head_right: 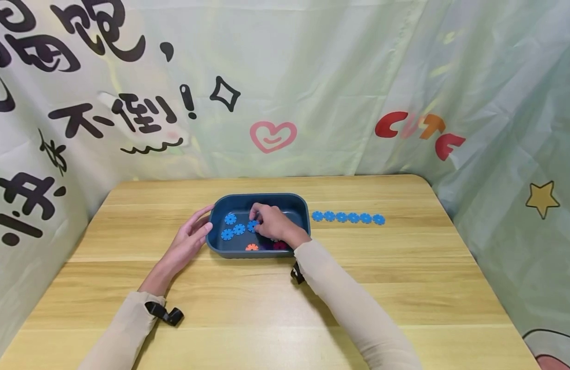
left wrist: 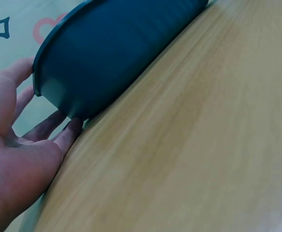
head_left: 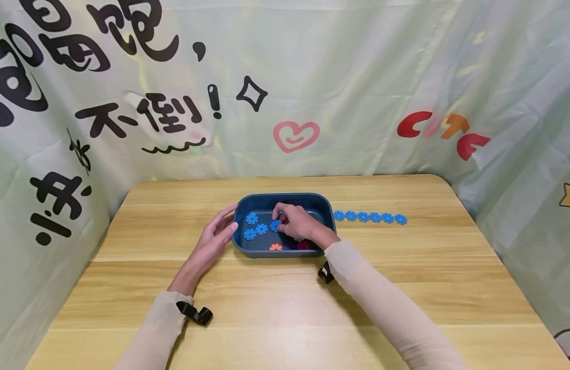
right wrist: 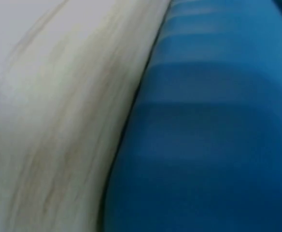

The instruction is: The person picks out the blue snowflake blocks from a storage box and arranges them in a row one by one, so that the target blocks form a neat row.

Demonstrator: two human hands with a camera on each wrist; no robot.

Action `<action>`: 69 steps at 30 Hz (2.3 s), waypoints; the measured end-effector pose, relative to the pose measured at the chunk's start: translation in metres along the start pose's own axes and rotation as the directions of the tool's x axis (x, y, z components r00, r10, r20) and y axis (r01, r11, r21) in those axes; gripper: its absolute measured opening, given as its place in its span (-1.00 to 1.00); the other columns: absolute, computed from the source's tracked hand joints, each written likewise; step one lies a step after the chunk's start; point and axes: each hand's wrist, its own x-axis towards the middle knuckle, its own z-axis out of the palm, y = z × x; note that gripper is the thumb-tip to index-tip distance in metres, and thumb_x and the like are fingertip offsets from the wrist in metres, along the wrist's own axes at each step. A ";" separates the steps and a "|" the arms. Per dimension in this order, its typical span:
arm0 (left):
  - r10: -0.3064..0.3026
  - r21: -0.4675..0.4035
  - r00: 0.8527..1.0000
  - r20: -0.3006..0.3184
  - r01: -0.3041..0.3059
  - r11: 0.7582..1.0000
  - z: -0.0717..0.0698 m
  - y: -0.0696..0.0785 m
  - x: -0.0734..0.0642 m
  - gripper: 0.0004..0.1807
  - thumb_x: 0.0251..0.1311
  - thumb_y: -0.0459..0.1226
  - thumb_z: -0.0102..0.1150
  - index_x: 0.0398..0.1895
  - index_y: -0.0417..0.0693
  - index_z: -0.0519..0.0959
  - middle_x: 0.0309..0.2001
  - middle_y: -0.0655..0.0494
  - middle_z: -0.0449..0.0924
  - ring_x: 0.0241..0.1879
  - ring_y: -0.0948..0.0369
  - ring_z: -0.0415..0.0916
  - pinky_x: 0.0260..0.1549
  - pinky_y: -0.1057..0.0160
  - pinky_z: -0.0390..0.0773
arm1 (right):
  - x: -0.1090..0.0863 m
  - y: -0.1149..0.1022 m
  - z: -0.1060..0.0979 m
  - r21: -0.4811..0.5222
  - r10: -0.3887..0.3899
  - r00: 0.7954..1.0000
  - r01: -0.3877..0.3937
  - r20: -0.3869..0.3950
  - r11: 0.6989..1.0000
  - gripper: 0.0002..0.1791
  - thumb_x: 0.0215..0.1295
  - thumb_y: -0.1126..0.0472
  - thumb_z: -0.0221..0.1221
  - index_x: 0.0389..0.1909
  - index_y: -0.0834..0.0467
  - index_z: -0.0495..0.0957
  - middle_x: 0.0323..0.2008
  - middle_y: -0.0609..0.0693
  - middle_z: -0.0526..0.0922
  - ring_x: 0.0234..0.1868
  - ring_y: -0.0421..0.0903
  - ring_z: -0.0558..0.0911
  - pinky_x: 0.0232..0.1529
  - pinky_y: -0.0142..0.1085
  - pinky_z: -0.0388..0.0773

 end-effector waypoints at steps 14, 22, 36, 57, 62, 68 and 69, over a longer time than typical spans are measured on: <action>-0.003 -0.006 1.000 0.008 0.003 1.000 0.001 -0.001 0.000 -0.39 0.49 -0.12 0.17 0.55 0.19 0.30 0.52 -0.04 0.19 0.49 0.00 0.18 0.26 0.22 0.49 | -0.017 0.006 -0.007 0.184 0.019 0.989 0.008 -0.146 0.983 -0.78 0.49 0.43 0.12 0.07 0.19 0.56 -0.20 0.08 0.59 -0.28 -0.03 0.75 -0.35 -0.30 0.69; -0.008 -0.010 1.000 0.008 0.008 1.000 0.000 -0.001 0.000 -0.38 0.49 -0.11 0.18 0.56 0.20 0.29 0.53 -0.04 0.17 0.50 0.00 0.18 0.27 0.22 0.48 | -0.026 0.007 -0.015 0.221 -0.011 0.976 0.060 -0.216 0.973 -0.65 0.45 0.45 0.16 0.20 0.21 0.59 -0.14 0.14 0.63 -0.27 -0.02 0.71 -0.18 -0.19 0.75; -0.006 -0.008 1.000 0.003 0.007 1.000 -0.001 -0.001 0.000 -0.38 0.48 -0.11 0.18 0.55 0.20 0.30 0.52 -0.04 0.20 0.48 0.00 0.20 0.26 0.22 0.49 | -0.041 0.004 -0.025 0.389 -0.040 0.944 0.173 -0.326 0.905 -0.70 0.50 0.45 0.11 0.17 0.23 0.57 -0.17 0.31 0.62 -0.26 0.27 0.73 -0.23 -0.19 0.77; -0.013 0.016 1.000 0.001 0.013 1.000 0.000 0.000 0.000 -0.37 0.48 -0.08 0.18 0.56 0.22 0.29 0.53 -0.03 0.17 0.49 0.00 0.18 0.25 0.22 0.49 | -0.074 0.008 -0.048 0.334 -0.018 0.919 0.162 -0.395 0.928 -0.56 0.38 0.46 0.21 0.26 0.23 0.58 -0.06 0.24 0.61 -0.10 0.12 0.71 -0.05 -0.19 0.73; -0.012 0.015 1.000 0.001 0.012 1.000 0.000 -0.001 0.000 -0.37 0.47 -0.08 0.19 0.56 0.22 0.29 0.53 -0.03 0.18 0.49 -0.01 0.18 0.25 0.22 0.49 | -0.082 0.010 -0.051 0.282 -0.016 0.911 0.144 -0.413 0.949 -0.57 0.37 0.40 0.27 0.25 0.17 0.60 0.04 0.16 0.68 -0.02 0.07 0.68 0.03 -0.13 0.70; -0.012 0.016 1.000 -0.003 0.012 1.000 0.000 0.000 -0.001 -0.38 0.48 -0.09 0.18 0.56 0.22 0.29 0.52 -0.03 0.18 0.49 0.00 0.18 0.25 0.23 0.50 | -0.090 0.014 -0.055 0.265 -0.006 0.900 0.135 -0.436 0.955 -0.59 0.38 0.37 0.29 0.23 0.14 0.61 0.00 0.13 0.72 -0.06 0.03 0.64 0.05 -0.10 0.67; -0.012 0.015 1.000 -0.004 0.012 1.000 -0.001 0.000 -0.001 -0.37 0.48 -0.09 0.18 0.56 0.22 0.29 0.52 -0.03 0.18 0.49 0.01 0.18 0.25 0.23 0.50 | -0.091 0.015 -0.055 0.263 0.000 0.898 0.129 -0.440 0.956 -0.59 0.38 0.37 0.29 0.22 0.14 0.61 -0.01 0.13 0.72 -0.07 0.03 0.64 0.04 -0.10 0.67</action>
